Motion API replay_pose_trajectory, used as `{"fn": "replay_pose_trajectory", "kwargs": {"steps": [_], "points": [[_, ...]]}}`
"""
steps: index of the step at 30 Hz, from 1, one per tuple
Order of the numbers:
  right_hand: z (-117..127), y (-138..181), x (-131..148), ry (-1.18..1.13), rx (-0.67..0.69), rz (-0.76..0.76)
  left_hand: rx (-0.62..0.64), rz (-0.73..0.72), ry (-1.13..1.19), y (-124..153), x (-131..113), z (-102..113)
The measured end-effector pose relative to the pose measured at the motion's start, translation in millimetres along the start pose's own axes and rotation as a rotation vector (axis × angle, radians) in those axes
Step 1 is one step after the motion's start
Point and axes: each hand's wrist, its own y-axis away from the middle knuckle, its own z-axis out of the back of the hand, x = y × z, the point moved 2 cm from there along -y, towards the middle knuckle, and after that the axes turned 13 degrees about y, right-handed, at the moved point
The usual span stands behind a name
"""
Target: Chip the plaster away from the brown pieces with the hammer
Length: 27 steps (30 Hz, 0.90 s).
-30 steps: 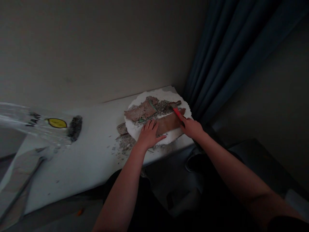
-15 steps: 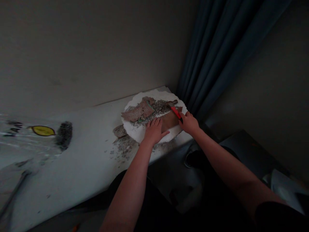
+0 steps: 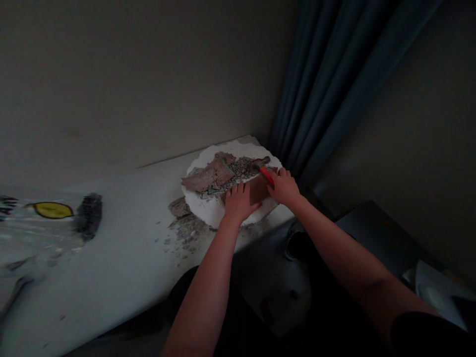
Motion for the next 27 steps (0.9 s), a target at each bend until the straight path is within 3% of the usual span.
{"fn": "replay_pose_trajectory", "kwargs": {"steps": [4, 9, 27], "points": [[-2.7, -1.4, -11.6, -0.058, 0.045, -0.059, -0.002, 0.003, -0.012, -2.1, 4.8, 7.8], [-8.2, 0.9, -15.2, -0.077, 0.010, 0.003, 0.011, 0.049, -0.058, -3.5, 0.7, 15.6], [-15.4, -16.0, -29.7, -0.072, 0.133, 0.076, 0.035, 0.090, 0.001, -6.3, 6.1, 18.3]]}}
